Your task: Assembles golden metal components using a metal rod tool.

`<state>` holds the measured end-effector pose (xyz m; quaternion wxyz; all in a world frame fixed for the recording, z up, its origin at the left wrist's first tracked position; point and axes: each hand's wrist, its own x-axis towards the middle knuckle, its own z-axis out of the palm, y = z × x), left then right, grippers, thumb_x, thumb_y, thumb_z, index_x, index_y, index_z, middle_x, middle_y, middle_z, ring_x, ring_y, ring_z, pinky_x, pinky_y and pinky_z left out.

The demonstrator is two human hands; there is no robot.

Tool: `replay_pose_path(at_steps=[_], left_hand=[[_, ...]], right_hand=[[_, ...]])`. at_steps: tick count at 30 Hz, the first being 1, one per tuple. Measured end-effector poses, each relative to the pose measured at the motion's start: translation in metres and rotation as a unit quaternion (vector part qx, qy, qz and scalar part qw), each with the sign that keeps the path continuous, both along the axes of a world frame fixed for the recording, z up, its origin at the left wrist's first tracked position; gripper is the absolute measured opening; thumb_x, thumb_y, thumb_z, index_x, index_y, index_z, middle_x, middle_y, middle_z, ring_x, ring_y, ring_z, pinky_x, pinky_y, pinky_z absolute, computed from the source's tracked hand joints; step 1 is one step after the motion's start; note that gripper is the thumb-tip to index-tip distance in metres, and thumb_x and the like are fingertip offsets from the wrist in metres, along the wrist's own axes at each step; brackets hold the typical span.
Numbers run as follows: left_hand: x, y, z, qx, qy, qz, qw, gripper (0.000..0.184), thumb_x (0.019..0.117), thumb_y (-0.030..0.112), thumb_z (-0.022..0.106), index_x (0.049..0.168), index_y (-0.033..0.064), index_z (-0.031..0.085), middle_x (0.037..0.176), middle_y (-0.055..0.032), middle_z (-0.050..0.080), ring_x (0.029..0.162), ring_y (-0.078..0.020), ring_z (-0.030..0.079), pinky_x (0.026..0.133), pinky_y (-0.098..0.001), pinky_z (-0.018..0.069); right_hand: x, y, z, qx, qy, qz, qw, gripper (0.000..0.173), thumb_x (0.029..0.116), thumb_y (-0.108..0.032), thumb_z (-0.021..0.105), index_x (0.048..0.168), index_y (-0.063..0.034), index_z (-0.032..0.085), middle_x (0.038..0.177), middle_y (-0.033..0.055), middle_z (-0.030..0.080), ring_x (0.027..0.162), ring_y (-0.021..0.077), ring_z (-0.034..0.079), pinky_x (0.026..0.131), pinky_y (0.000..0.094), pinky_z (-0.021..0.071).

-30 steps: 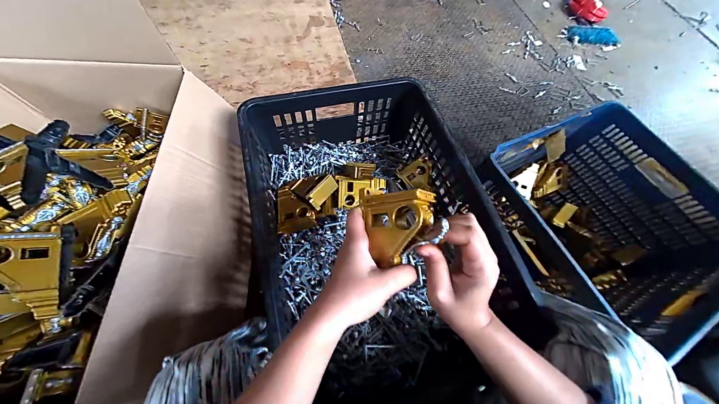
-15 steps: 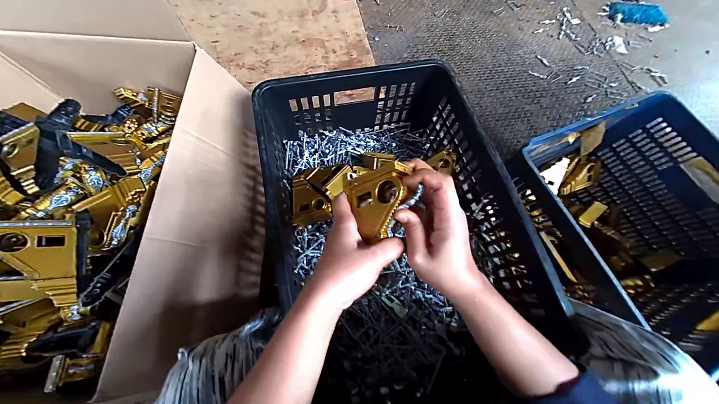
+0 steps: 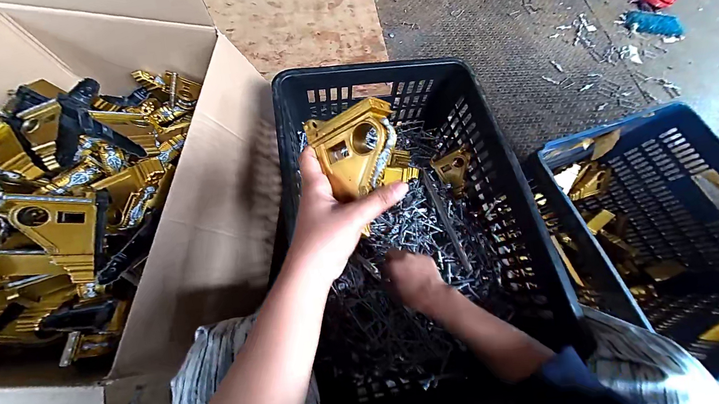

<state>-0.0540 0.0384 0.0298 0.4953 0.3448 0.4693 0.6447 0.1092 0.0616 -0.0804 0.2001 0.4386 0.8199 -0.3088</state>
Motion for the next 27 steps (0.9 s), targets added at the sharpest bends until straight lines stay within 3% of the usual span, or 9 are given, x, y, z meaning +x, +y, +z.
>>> replay_pose_path(at_steps=[2,4,6,7,11,14,17,21,27], left_hand=[[-0.003,-0.001,0.004,-0.018,-0.036,0.013,0.999,0.074,0.0941,0.027,0.074,0.151,0.0211,0.027,0.123,-0.0083,0.061,0.093,-0.0193,0.069,0.074,-0.0348,0.0619],[-0.005,-0.004,0.004,-0.067,-0.046,0.026,0.996,0.063,0.1047,0.048,0.052,0.159,0.0283,0.026,0.142,-0.0042,0.056,0.118,-0.0188,0.063,0.094,-0.0417,0.0572],[-0.004,0.001,0.001,-0.062,-0.028,0.054,0.996,0.045,0.1094,0.039,0.043,0.149,0.0175,0.042,0.133,-0.0070,0.062,0.118,-0.0197,0.064,0.098,-0.0428,0.0572],[-0.003,0.001,0.001,-0.054,0.021,0.055,0.997,0.037,0.1101,0.035,0.043,0.138,0.0129,0.051,0.123,-0.0071,0.066,0.110,-0.0180,0.068,0.094,-0.0403,0.0591],[0.005,-0.005,-0.006,0.007,0.257,0.002,0.966,0.026,0.1084,0.029,0.050,0.122,0.0125,0.064,0.098,-0.0006,0.069,0.086,-0.0075,0.067,0.077,-0.0301,0.0582],[0.020,-0.012,-0.005,-0.016,0.262,-0.058,0.963,0.024,0.1075,0.028,0.053,0.120,0.0124,0.065,0.093,-0.0015,0.069,0.077,-0.0084,0.066,0.066,-0.0282,0.0569],[0.027,-0.016,-0.008,-0.027,0.201,-0.148,0.968,0.022,0.1066,0.026,0.055,0.116,0.0107,0.066,0.099,-0.0016,0.068,0.089,-0.0096,0.066,0.078,-0.0301,0.0563],[0.037,-0.017,-0.014,-0.011,0.243,-0.198,0.950,0.018,0.1056,0.024,0.056,0.112,0.0109,0.068,0.090,0.0005,0.069,0.079,-0.0064,0.065,0.072,-0.0247,0.0556],[0.051,-0.018,-0.025,-0.019,0.272,-0.101,0.957,0.025,0.1057,0.033,0.055,0.100,0.0147,0.071,0.078,0.0041,0.065,0.069,-0.0043,0.061,0.063,-0.0236,0.0524]], right_hand=[[0.013,-0.010,-0.001,0.016,0.098,-0.028,0.995,0.032,0.0996,-0.030,0.061,0.112,-0.0041,0.074,0.118,0.0170,0.070,0.109,0.0339,0.068,0.095,0.0568,0.0531],[0.029,-0.010,0.023,-0.043,0.218,-0.103,0.969,0.029,0.1035,-0.023,0.058,0.114,0.0008,0.070,0.103,0.0124,0.073,0.086,0.0213,0.071,0.082,0.0414,0.0584],[0.046,-0.007,0.049,-0.124,0.347,-0.193,0.909,0.018,0.1064,-0.015,0.050,0.110,-0.0008,0.061,0.084,0.0024,0.071,0.058,0.0065,0.063,0.055,0.0241,0.0560],[0.054,-0.005,0.062,-0.140,0.397,-0.224,0.879,0.014,0.1062,-0.013,0.050,0.109,-0.0026,0.059,0.077,0.0003,0.068,0.054,0.0051,0.061,0.051,0.0222,0.0545],[0.090,-0.003,0.097,0.072,0.492,-0.190,0.847,0.026,0.1010,-0.018,0.060,0.123,-0.0082,0.069,0.068,-0.0050,0.058,0.052,0.0022,0.049,0.049,0.0207,0.0455],[0.104,-0.001,0.113,0.222,0.529,-0.128,0.809,0.025,0.1022,-0.011,0.057,0.121,-0.0067,0.073,0.094,-0.0062,0.073,0.070,-0.0053,0.060,0.063,0.0142,0.0517],[0.103,0.003,0.105,0.244,0.551,-0.095,0.792,0.024,0.1020,-0.009,0.057,0.118,-0.0022,0.073,0.110,0.0006,0.075,0.090,-0.0010,0.068,0.079,0.0185,0.0579],[0.090,0.001,0.089,0.267,0.541,-0.075,0.794,0.023,0.1006,-0.010,0.058,0.115,-0.0027,0.075,0.106,0.0042,0.076,0.084,0.0026,0.069,0.075,0.0227,0.0596],[0.082,-0.005,0.078,0.226,0.578,-0.124,0.774,0.024,0.1019,-0.008,0.056,0.117,-0.0019,0.073,0.102,0.0029,0.075,0.073,-0.0004,0.064,0.065,0.0189,0.0552]])
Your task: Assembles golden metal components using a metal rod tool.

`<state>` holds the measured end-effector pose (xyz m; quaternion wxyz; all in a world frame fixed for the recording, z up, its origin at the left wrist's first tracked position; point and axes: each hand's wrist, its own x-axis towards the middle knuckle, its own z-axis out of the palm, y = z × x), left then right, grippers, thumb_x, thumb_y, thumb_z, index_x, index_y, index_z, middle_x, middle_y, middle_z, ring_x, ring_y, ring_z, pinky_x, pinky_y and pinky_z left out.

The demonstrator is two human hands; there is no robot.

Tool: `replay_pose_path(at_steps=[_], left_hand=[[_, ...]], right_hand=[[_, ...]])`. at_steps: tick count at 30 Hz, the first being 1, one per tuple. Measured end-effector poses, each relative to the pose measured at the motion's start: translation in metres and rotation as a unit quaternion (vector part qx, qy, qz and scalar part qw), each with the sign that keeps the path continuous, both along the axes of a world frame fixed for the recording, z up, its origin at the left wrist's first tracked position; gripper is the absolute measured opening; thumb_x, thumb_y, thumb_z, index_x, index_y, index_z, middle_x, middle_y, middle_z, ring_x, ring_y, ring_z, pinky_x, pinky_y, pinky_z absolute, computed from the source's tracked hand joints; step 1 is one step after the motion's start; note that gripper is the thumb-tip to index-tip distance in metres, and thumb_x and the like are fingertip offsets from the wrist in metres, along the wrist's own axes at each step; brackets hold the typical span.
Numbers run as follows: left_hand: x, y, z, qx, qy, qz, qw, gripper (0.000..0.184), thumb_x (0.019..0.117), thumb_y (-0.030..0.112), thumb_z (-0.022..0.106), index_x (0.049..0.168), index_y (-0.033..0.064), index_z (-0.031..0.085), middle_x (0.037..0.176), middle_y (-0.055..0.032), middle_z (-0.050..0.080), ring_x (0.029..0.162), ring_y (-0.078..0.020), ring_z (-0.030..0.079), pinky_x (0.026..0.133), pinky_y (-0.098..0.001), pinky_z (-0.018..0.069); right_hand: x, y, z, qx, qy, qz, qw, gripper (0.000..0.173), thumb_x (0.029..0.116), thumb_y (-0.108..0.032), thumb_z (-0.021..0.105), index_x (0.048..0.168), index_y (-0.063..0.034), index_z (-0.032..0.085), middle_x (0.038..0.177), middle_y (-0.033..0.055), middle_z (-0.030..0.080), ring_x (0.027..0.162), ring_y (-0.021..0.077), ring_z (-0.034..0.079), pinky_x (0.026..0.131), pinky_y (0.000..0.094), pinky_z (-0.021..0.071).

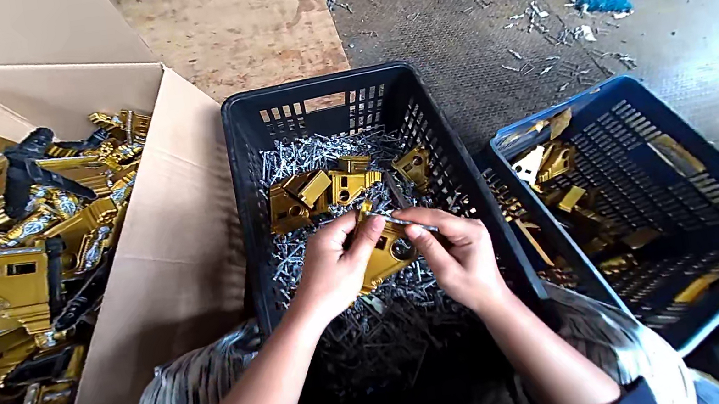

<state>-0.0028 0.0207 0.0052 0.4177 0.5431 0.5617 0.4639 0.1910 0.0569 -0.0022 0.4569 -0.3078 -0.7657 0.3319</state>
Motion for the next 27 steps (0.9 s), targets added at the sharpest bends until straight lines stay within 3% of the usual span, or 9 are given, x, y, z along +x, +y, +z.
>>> replay_pose_path(at_steps=[3,6,10,13,15,17,21,25,27], left_hand=[[0.002,-0.002,-0.003,-0.008,0.009,0.012,1.000,0.033,0.1087,0.036,0.047,0.110,0.0137,0.071,0.084,0.0044,0.066,0.077,-0.0031,0.063,0.071,-0.0257,0.0540],[0.001,0.000,-0.003,-0.001,0.017,0.038,0.999,0.033,0.1083,0.037,0.048,0.096,0.0147,0.069,0.073,0.0052,0.059,0.067,-0.0038,0.057,0.063,-0.0241,0.0479],[-0.005,0.001,0.006,0.068,0.065,0.074,0.993,0.034,0.1062,0.028,0.054,0.076,0.0136,0.061,0.059,0.0056,0.048,0.050,-0.0032,0.044,0.047,-0.0193,0.0371],[-0.006,-0.001,0.007,0.088,0.065,0.070,0.992,0.034,0.1052,0.027,0.055,0.074,0.0134,0.061,0.059,0.0062,0.048,0.049,-0.0023,0.045,0.046,-0.0184,0.0365],[-0.010,-0.002,0.006,0.082,-0.009,0.008,0.997,0.031,0.1058,0.025,0.052,0.080,0.0135,0.065,0.065,0.0062,0.057,0.058,-0.0022,0.054,0.054,-0.0191,0.0457],[-0.013,-0.005,0.006,0.062,-0.131,-0.111,0.983,0.030,0.1063,0.028,0.050,0.089,0.0154,0.071,0.079,0.0056,0.069,0.072,-0.0027,0.066,0.068,-0.0215,0.0575],[-0.007,-0.006,0.000,0.016,-0.256,-0.217,0.942,0.038,0.1045,0.046,0.052,0.094,0.0187,0.075,0.089,0.0042,0.074,0.084,-0.0040,0.070,0.077,-0.0240,0.0596],[-0.016,-0.002,0.008,0.005,-0.038,-0.122,0.992,0.030,0.1059,0.035,0.052,0.122,0.0147,0.068,0.110,0.0023,0.071,0.102,-0.0064,0.067,0.090,-0.0295,0.0572],[-0.017,0.002,0.003,-0.005,0.047,-0.079,0.996,0.061,0.0948,0.038,0.070,0.146,0.0133,0.049,0.138,-0.0061,0.060,0.123,-0.0163,0.061,0.101,-0.0394,0.0539]], right_hand=[[0.000,0.003,-0.005,0.073,-0.065,-0.030,0.995,0.024,0.1014,-0.014,0.058,0.116,-0.0065,0.076,0.094,0.0034,0.076,0.070,0.0042,0.065,0.064,0.0252,0.0563],[-0.003,0.000,-0.007,0.131,-0.124,-0.067,0.981,0.028,0.1024,-0.023,0.058,0.120,-0.0129,0.076,0.078,0.0035,0.071,0.062,0.0136,0.061,0.058,0.0359,0.0507],[0.008,-0.003,0.005,0.000,-0.174,-0.019,0.985,0.046,0.1046,-0.026,0.052,0.148,-0.0124,0.057,0.095,0.0034,0.061,0.072,0.0078,0.055,0.062,0.0247,0.0502],[0.015,0.002,0.002,-0.097,-0.087,0.039,0.991,0.038,0.1033,-0.021,0.055,0.138,-0.0137,0.066,0.118,0.0045,0.059,0.086,0.0040,0.060,0.069,0.0192,0.0545],[0.019,0.003,-0.001,-0.161,0.004,0.103,0.982,0.041,0.0988,-0.029,0.065,0.135,-0.0114,0.069,0.143,0.0081,0.052,0.111,0.0094,0.062,0.086,0.0253,0.0596],[0.018,0.003,0.002,-0.233,0.095,0.215,0.944,0.080,0.0856,-0.051,0.079,0.150,-0.0101,0.053,0.157,0.0061,0.044,0.132,0.0170,0.056,0.100,0.0360,0.0576],[0.004,-0.004,0.009,-0.276,0.207,0.317,0.883,0.118,0.0769,-0.045,0.088,0.163,-0.0188,0.012,0.144,0.0050,0.058,0.121,0.0177,0.064,0.103,0.0375,0.0550],[0.001,-0.011,0.004,-0.136,0.135,0.154,0.969,0.107,0.0711,-0.028,0.095,0.154,-0.0149,0.029,0.133,0.0092,0.061,0.116,0.0209,0.066,0.098,0.0409,0.0591],[0.001,-0.010,-0.004,0.025,-0.014,0.044,0.999,0.106,0.0696,-0.039,0.094,0.151,-0.0066,0.034,0.133,0.0156,0.059,0.118,0.0224,0.064,0.098,0.0416,0.0591]])
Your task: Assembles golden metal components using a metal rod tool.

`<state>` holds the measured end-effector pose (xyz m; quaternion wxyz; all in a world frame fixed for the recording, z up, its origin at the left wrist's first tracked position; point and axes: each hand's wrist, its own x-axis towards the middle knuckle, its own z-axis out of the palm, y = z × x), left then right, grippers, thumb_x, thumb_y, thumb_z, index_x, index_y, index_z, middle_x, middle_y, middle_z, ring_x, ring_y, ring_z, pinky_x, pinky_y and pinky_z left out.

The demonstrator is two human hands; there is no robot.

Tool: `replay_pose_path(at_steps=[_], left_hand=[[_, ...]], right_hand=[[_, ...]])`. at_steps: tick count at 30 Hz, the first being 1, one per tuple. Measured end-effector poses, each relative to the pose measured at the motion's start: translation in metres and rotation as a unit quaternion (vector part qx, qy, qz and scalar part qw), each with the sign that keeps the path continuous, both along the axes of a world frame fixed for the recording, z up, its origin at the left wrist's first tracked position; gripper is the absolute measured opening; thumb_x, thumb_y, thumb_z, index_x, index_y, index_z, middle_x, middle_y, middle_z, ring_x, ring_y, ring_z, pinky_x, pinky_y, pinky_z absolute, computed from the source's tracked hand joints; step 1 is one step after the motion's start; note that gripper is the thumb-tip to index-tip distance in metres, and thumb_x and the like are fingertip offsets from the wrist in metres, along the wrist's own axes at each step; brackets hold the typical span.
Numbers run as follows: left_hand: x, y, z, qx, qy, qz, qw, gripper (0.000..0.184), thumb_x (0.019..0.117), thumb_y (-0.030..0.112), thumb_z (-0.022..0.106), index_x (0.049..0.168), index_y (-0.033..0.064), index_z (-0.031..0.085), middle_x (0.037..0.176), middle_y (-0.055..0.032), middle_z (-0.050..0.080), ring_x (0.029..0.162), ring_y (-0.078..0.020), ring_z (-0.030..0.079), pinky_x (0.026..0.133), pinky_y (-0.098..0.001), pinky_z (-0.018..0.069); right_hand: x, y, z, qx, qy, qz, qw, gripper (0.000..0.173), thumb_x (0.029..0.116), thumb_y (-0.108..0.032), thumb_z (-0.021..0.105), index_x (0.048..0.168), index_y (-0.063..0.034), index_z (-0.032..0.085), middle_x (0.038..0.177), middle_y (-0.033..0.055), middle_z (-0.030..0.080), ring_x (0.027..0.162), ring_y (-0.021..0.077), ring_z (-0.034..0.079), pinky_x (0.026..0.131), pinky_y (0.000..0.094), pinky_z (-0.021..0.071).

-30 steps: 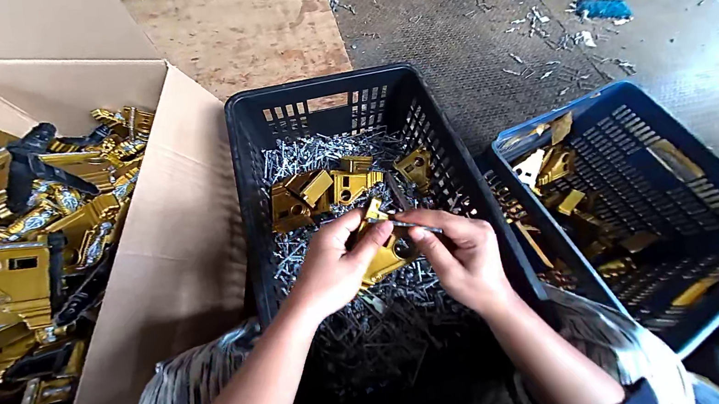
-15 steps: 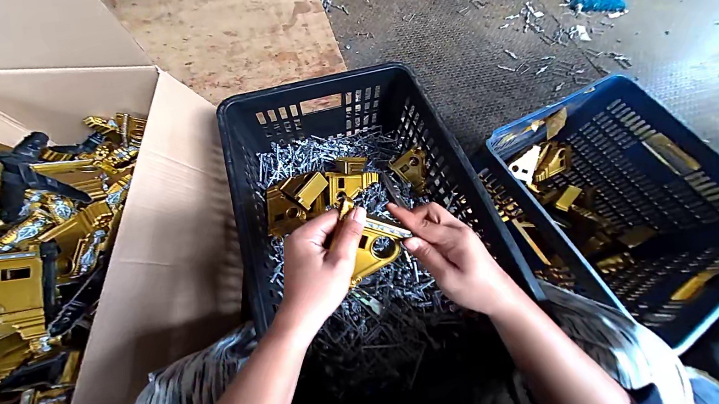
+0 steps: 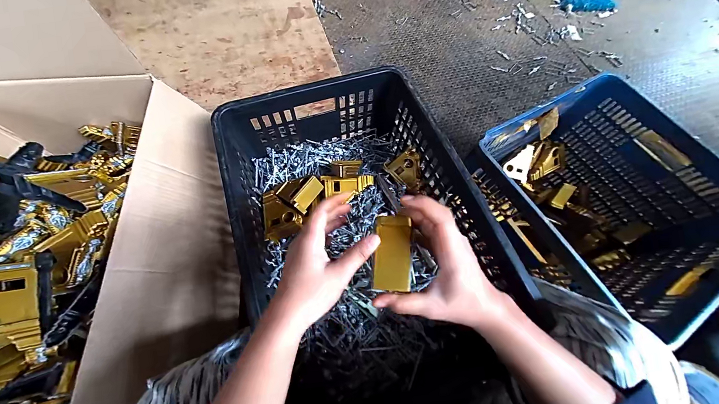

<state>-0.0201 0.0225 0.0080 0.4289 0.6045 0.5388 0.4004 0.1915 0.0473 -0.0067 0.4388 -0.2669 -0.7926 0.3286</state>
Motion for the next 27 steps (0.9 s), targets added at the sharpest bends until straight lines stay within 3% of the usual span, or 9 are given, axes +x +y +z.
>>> replay_pose_path(at_steps=[2,6,9,13,17,19,21,25,27], left_hand=[[0.008,-0.004,-0.002,-0.047,-0.036,-0.015,0.998,0.084,0.0841,0.035,0.082,0.153,0.0138,0.039,0.138,-0.0078,0.060,0.118,-0.0172,0.065,0.096,-0.0383,0.0585],[0.021,-0.009,-0.006,-0.086,-0.098,-0.059,0.990,0.065,0.0820,0.015,0.078,0.141,0.0105,0.052,0.110,-0.0027,0.074,0.097,-0.0106,0.072,0.087,-0.0311,0.0615],[0.015,-0.009,-0.003,-0.103,-0.129,-0.085,0.983,0.057,0.0803,0.013,0.078,0.134,0.0081,0.058,0.105,-0.0025,0.075,0.094,-0.0113,0.073,0.085,-0.0300,0.0619],[0.023,-0.008,-0.007,-0.114,-0.127,-0.080,0.982,0.044,0.0845,0.013,0.073,0.126,0.0041,0.063,0.098,-0.0034,0.075,0.086,-0.0119,0.073,0.078,-0.0300,0.0627],[0.023,-0.008,-0.004,-0.152,-0.171,-0.052,0.972,0.035,0.0971,0.026,0.065,0.125,0.0059,0.065,0.098,-0.0043,0.074,0.085,-0.0114,0.071,0.074,-0.0289,0.0607],[0.012,-0.007,-0.001,-0.195,-0.223,-0.095,0.951,0.057,0.0972,0.046,0.059,0.142,0.0120,0.053,0.118,-0.0024,0.069,0.101,-0.0112,0.068,0.083,-0.0285,0.0589],[0.012,-0.010,-0.002,-0.165,-0.260,-0.110,0.945,0.056,0.0919,0.044,0.069,0.134,0.0089,0.056,0.117,0.0023,0.068,0.108,-0.0075,0.065,0.094,-0.0281,0.0556],[0.033,-0.003,-0.009,-0.135,-0.267,0.090,0.950,0.039,0.0876,0.012,0.076,0.122,0.0009,0.061,0.106,-0.0080,0.071,0.098,-0.0155,0.069,0.090,-0.0344,0.0582],[0.030,0.004,-0.008,-0.142,-0.269,0.172,0.937,0.040,0.0890,0.012,0.078,0.121,0.0031,0.056,0.096,-0.0085,0.068,0.081,-0.0165,0.069,0.074,-0.0321,0.0604]], right_hand=[[-0.005,-0.001,-0.008,0.097,-0.093,-0.058,0.989,0.109,0.0679,-0.048,0.092,0.150,-0.0032,0.037,0.127,0.0199,0.061,0.114,0.0273,0.064,0.097,0.0451,0.0563],[-0.009,-0.002,-0.006,0.046,-0.091,-0.028,0.994,0.105,0.0713,-0.067,0.082,0.144,0.0007,0.049,0.123,0.0144,0.067,0.111,0.0237,0.065,0.096,0.0439,0.0550],[0.003,0.003,0.006,-0.124,-0.041,0.032,0.991,0.049,0.0910,-0.034,0.077,0.129,-0.0039,0.068,0.116,0.0052,0.071,0.104,0.0119,0.068,0.089,0.0323,0.0605],[0.006,0.004,0.006,-0.211,0.008,0.008,0.977,0.010,0.0904,-0.004,0.073,0.100,-0.0032,0.076,0.089,0.0018,0.075,0.078,0.0064,0.070,0.072,0.0243,0.0609],[-0.004,0.001,0.006,-0.332,0.109,-0.045,0.936,0.010,0.0913,0.002,0.069,0.099,-0.0016,0.075,0.086,0.0042,0.074,0.076,0.0095,0.070,0.073,0.0275,0.0606],[-0.008,0.001,0.009,-0.432,0.211,-0.063,0.874,0.015,0.0982,0.000,0.060,0.108,-0.0020,0.071,0.089,0.0068,0.072,0.081,0.0131,0.070,0.077,0.0326,0.0603],[-0.014,0.005,0.008,-0.503,0.262,-0.065,0.821,0.017,0.1056,-0.007,0.051,0.112,-0.0043,0.066,0.092,0.0089,0.072,0.081,0.0165,0.071,0.077,0.0355,0.0620],[-0.013,0.040,-0.026,-0.403,-0.040,-0.205,0.891,0.025,0.1061,-0.025,0.058,0.117,-0.0029,0.063,0.092,0.0084,0.072,0.076,0.0172,0.070,0.070,0.0351,0.0607],[0.003,0.061,-0.059,-0.319,-0.310,-0.276,0.852,0.052,0.0971,-0.040,0.069,0.132,-0.0025,0.062,0.121,0.0215,0.068,0.111,0.0377,0.066,0.093,0.0585,0.0532]])
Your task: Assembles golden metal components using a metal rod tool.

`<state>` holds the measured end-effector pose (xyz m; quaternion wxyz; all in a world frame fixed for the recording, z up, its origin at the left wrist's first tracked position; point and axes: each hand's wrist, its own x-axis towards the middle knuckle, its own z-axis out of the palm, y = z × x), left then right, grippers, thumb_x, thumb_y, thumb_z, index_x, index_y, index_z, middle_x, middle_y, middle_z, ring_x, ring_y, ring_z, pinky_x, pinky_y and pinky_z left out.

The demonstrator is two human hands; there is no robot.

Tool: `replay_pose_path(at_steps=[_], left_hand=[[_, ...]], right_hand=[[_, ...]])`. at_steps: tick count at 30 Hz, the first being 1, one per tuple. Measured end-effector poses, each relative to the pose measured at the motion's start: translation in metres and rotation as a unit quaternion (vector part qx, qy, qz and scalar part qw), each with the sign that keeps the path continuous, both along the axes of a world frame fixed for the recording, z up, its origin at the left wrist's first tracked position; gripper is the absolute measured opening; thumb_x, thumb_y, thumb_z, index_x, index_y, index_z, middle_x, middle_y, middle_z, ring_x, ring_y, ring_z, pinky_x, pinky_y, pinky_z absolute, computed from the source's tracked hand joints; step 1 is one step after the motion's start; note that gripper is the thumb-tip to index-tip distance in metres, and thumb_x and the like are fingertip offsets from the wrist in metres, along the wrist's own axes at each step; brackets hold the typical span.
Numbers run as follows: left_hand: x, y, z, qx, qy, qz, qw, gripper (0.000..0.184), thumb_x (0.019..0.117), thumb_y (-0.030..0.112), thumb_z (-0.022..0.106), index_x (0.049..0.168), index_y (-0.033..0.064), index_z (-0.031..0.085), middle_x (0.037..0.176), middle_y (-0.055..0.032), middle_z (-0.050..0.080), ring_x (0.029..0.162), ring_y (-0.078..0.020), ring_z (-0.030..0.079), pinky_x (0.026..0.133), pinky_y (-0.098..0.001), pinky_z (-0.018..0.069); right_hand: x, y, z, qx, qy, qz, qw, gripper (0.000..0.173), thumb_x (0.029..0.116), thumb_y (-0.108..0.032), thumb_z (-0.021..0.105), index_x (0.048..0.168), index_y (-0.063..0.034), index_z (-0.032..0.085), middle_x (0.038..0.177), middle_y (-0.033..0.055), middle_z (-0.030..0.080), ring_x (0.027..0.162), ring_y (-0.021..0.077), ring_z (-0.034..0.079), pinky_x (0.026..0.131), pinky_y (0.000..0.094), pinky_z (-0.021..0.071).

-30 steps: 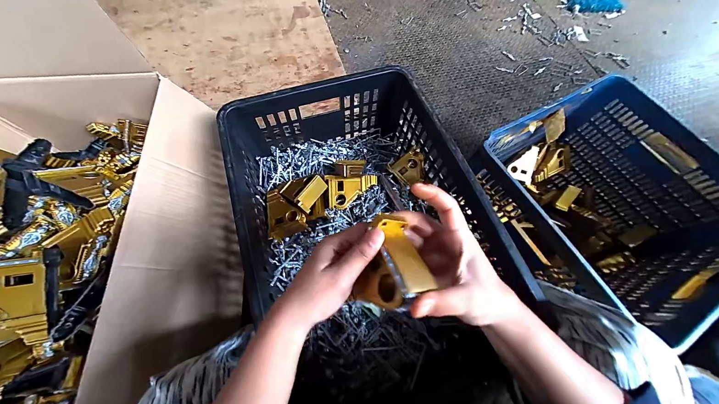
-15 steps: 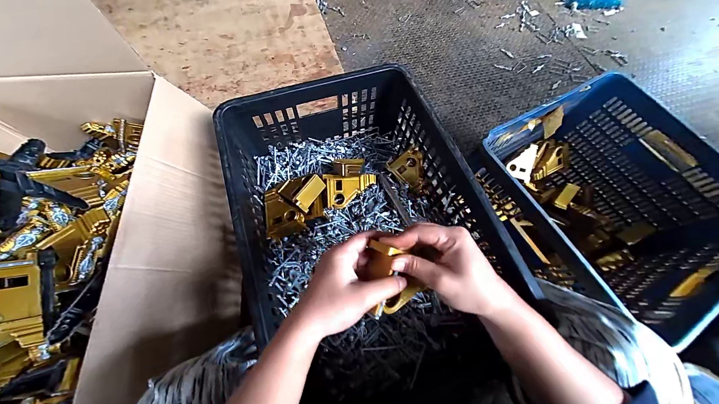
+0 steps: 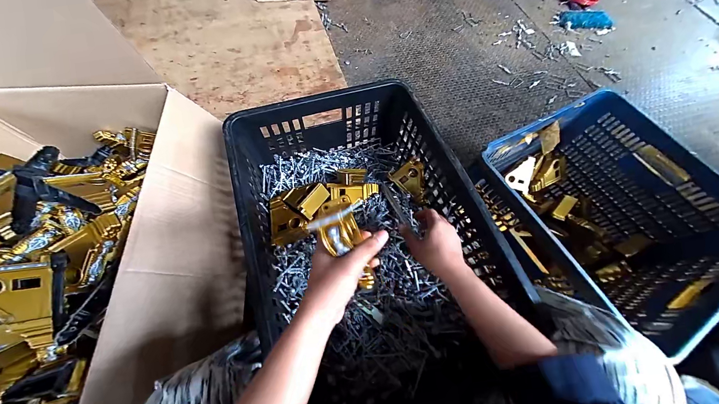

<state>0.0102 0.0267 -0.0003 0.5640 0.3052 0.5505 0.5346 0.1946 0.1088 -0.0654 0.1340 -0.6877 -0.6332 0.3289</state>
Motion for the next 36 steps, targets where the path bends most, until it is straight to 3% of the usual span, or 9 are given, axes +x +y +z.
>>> replay_pose_path(at_steps=[3,7,13,16,19,23,27,31,36], left_hand=[[-0.013,0.002,-0.001,0.013,-0.015,0.011,1.000,0.061,0.0943,0.038,0.069,0.143,0.0143,0.039,0.099,-0.0038,0.059,0.076,-0.0116,0.060,0.065,-0.0265,0.0536],[-0.012,0.003,0.013,-0.011,-0.089,0.051,0.995,0.081,0.0927,0.083,0.020,0.142,0.0247,0.047,0.106,-0.0049,0.064,0.081,-0.0156,0.065,0.066,-0.0317,0.0563],[-0.015,0.006,0.011,-0.041,-0.050,0.121,0.991,0.068,0.1018,0.069,0.026,0.144,0.0221,0.050,0.111,-0.0125,0.064,0.085,-0.0238,0.064,0.068,-0.0413,0.0551],[-0.011,0.005,0.008,-0.022,0.001,0.152,0.988,0.067,0.1043,0.065,0.023,0.139,0.0182,0.055,0.122,-0.0105,0.064,0.103,-0.0211,0.064,0.083,-0.0444,0.0547],[-0.006,0.002,0.010,-0.003,0.041,0.166,0.985,0.071,0.1051,0.064,0.022,0.133,0.0104,0.059,0.127,-0.0146,0.062,0.119,-0.0257,0.059,0.098,-0.0529,0.0479],[-0.001,0.002,0.010,-0.021,0.038,0.168,0.985,0.068,0.1057,0.063,0.022,0.122,0.0113,0.063,0.100,-0.0107,0.065,0.085,-0.0203,0.064,0.071,-0.0408,0.0541],[-0.001,-0.002,0.014,-0.031,0.007,0.154,0.988,0.067,0.1060,0.061,0.022,0.128,0.0108,0.060,0.110,-0.0123,0.064,0.099,-0.0218,0.063,0.084,-0.0455,0.0534],[0.003,-0.001,0.012,-0.055,-0.010,0.151,0.987,0.063,0.1060,0.062,0.024,0.110,0.0112,0.062,0.077,-0.0069,0.060,0.059,-0.0159,0.058,0.050,-0.0309,0.0497],[0.003,0.003,0.007,-0.073,-0.006,0.151,0.986,0.068,0.1041,0.066,0.024,0.126,0.0123,0.060,0.101,-0.0118,0.064,0.082,-0.0218,0.063,0.069,-0.0417,0.0548]], right_hand=[[0.011,0.004,-0.041,-0.101,-0.189,0.070,0.974,0.054,0.0966,-0.040,0.065,0.135,-0.0019,0.063,0.150,0.0294,0.045,0.141,0.0487,0.041,0.107,0.0662,0.0417],[0.006,-0.008,-0.023,-0.108,-0.223,0.062,0.967,0.045,0.1028,-0.030,0.052,0.135,-0.0004,0.063,0.154,0.0260,0.043,0.144,0.0431,0.040,0.110,0.0603,0.0409],[0.005,-0.058,0.078,-0.019,-0.113,0.107,0.988,0.037,0.1106,-0.032,0.040,0.127,-0.0019,0.054,0.096,0.0202,0.068,0.093,0.0384,0.069,0.082,0.0582,0.0542],[0.012,-0.102,0.105,0.318,0.036,0.098,0.942,0.035,0.1093,-0.030,0.038,0.111,-0.0009,0.058,0.063,0.0004,0.051,0.051,0.0120,0.052,0.049,0.0321,0.0476],[0.003,-0.125,0.092,0.470,0.169,0.084,0.862,0.044,0.1119,-0.046,0.028,0.111,-0.0079,0.050,0.069,-0.0031,0.050,0.054,0.0052,0.049,0.051,0.0247,0.0472],[-0.010,-0.137,0.080,0.320,0.046,0.126,0.938,0.034,0.1073,-0.027,0.040,0.106,0.0011,0.059,0.058,-0.0006,0.051,0.046,0.0112,0.052,0.044,0.0310,0.0468],[-0.009,-0.141,0.078,0.456,0.172,0.092,0.868,0.044,0.1124,-0.042,0.027,0.108,-0.0040,0.048,0.068,0.0000,0.048,0.053,0.0062,0.049,0.049,0.0238,0.0467],[-0.016,-0.139,0.065,0.238,0.066,0.124,0.961,0.029,0.1068,-0.025,0.044,0.107,0.0000,0.059,0.059,0.0009,0.052,0.048,0.0142,0.055,0.047,0.0344,0.0488],[-0.006,-0.142,0.081,0.425,0.201,0.095,0.878,0.046,0.1122,-0.043,0.026,0.113,-0.0031,0.049,0.068,-0.0004,0.048,0.052,0.0058,0.047,0.047,0.0237,0.0453]])
